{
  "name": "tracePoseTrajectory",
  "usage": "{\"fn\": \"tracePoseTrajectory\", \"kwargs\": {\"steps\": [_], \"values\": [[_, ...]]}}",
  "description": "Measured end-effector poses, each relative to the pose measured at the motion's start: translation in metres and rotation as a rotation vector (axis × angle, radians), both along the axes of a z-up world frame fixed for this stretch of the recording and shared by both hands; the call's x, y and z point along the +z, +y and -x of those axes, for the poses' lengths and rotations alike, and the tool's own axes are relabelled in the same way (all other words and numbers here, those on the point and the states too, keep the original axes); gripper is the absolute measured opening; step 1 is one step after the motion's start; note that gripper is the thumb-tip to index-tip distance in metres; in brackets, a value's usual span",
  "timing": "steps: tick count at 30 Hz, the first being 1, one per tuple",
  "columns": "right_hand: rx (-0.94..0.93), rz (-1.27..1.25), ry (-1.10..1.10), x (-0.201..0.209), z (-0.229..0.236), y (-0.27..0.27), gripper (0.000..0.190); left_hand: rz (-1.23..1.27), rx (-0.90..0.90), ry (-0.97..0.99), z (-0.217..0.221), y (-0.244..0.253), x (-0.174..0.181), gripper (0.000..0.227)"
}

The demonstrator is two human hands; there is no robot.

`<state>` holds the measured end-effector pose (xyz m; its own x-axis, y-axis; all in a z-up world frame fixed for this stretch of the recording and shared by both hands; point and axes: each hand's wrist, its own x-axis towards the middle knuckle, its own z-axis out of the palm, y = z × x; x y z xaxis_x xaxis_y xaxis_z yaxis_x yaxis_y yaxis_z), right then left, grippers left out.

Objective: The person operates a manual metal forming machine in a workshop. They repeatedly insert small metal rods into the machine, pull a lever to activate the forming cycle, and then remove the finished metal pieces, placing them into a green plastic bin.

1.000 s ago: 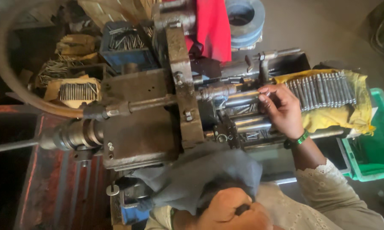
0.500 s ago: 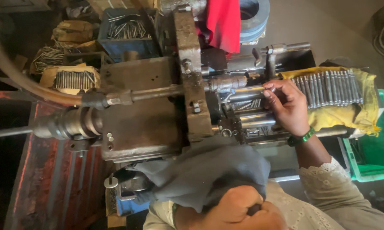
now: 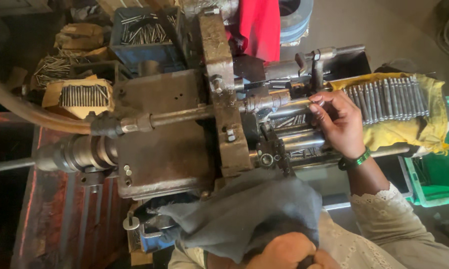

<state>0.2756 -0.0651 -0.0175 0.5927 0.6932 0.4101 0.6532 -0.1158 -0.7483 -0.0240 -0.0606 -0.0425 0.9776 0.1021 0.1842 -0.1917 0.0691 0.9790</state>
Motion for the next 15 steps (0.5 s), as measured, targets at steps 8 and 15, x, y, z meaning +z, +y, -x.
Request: {"fn": "tracePoseTrajectory", "kwargs": {"steps": [8, 15], "values": [[0.001, -0.008, 0.046, -0.001, 0.000, 0.000, 0.015, 0.109, -0.155, -0.063, -0.007, 0.011, 0.003, 0.026], [0.009, -0.013, 0.001, 0.000, 0.001, 0.001, 0.016, 0.121, -0.201, -0.078, -0.007, 0.017, 0.008, 0.024]]}}
